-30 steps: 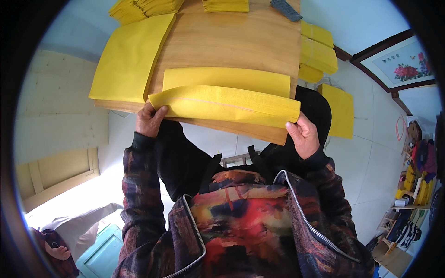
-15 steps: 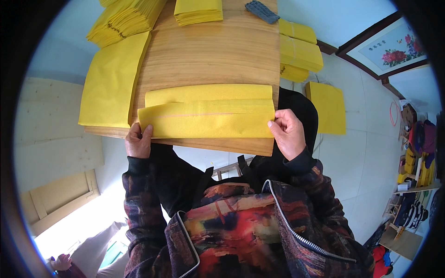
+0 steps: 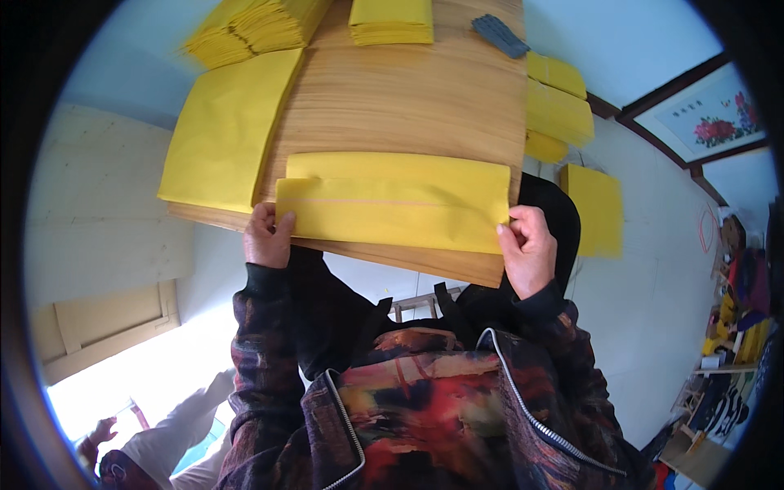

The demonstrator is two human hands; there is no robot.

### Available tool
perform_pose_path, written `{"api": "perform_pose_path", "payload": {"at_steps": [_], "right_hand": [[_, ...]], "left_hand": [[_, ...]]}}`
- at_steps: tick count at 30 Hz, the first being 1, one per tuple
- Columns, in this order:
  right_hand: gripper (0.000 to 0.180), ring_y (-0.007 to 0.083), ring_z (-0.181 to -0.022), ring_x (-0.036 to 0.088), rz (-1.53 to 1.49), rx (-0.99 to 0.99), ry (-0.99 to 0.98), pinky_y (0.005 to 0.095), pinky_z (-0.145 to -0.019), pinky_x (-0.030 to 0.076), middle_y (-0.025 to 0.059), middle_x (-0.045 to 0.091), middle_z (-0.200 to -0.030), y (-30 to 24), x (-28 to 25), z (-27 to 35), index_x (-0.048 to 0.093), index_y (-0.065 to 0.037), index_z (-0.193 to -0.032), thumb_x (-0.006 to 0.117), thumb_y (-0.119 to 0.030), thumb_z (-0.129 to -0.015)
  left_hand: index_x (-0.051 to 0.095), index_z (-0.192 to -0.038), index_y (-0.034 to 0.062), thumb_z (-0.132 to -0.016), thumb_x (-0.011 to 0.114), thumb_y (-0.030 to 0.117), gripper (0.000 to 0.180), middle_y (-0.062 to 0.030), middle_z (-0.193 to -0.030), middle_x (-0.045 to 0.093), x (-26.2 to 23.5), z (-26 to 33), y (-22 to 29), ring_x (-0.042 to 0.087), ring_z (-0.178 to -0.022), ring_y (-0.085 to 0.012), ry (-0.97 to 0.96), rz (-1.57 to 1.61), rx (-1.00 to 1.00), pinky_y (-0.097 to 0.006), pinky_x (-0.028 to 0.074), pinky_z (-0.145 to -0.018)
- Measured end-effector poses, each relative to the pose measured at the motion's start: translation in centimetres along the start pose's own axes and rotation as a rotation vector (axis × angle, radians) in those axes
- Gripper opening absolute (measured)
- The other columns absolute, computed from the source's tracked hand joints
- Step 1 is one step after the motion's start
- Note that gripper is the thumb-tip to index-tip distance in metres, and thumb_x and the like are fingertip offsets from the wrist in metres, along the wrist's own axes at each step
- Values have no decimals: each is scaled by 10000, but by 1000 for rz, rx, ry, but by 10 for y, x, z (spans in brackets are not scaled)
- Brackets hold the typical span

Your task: The person folds yellow paper sheets on a wooden table, aligning edges and pressing creases by hand. They repeatedly fold each sheet in half and stack the finished pieces on the table.

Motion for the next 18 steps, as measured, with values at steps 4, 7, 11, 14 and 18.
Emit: {"api": "perform_pose_path", "payload": {"at_steps": [4, 7, 11, 14, 18], "right_hand": [[181, 98, -605, 561, -62, 0, 32, 259, -568, 465, 78, 623, -711, 4, 2, -1, 553, -22, -983, 641, 27, -833], [161, 89, -603, 550, -31, -28, 23, 244, -573, 457, 58, 611, -710, 3, 2, -1, 552, -25, -970, 633, 26, -841], [135, 85, -598, 534, 14, -36, 6, 242, -573, 451, 42, 580, -704, 2, 2, -2, 544, -26, -938, 627, 26, -845], [131, 93, -583, 530, 35, -24, -14, 243, -565, 447, 45, 569, -688, 3, 2, -3, 545, -31, -923, 628, 29, -842], [127, 101, -571, 533, 93, -33, -33, 246, -554, 444, 56, 567, -673, 1, 2, -5, 553, -35, -908, 629, 34, -833]], "left_hand": [[588, -903, 2, -814, 701, 170, 222, -81, -724, 617, -4, -3, 2, 566, -653, -150, 63, -145, -48, -287, 476, -626], [588, -886, -1, -793, 713, 223, 273, -98, -711, 610, -5, -2, 11, 576, -652, -179, 69, -278, -64, -314, 483, -631], [592, -885, 10, -786, 714, 257, 292, -105, -713, 622, -5, -4, 19, 603, -664, -198, 39, -317, -138, -319, 486, -625], [596, -883, 20, -780, 716, 280, 305, -103, -712, 624, -5, -6, 24, 610, -668, -217, 32, -354, -137, -323, 489, -627], [600, -883, 30, -775, 717, 286, 301, -115, -724, 628, -5, -7, 25, 623, -686, -250, 38, -361, -141, -339, 495, -642]]}}
Point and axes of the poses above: each hand's wrist, its own z-axis away from the middle knuckle, its own x-axis out of the palm, y = z × x, the point moved 7 cm from there along -z, towards the middle knuckle
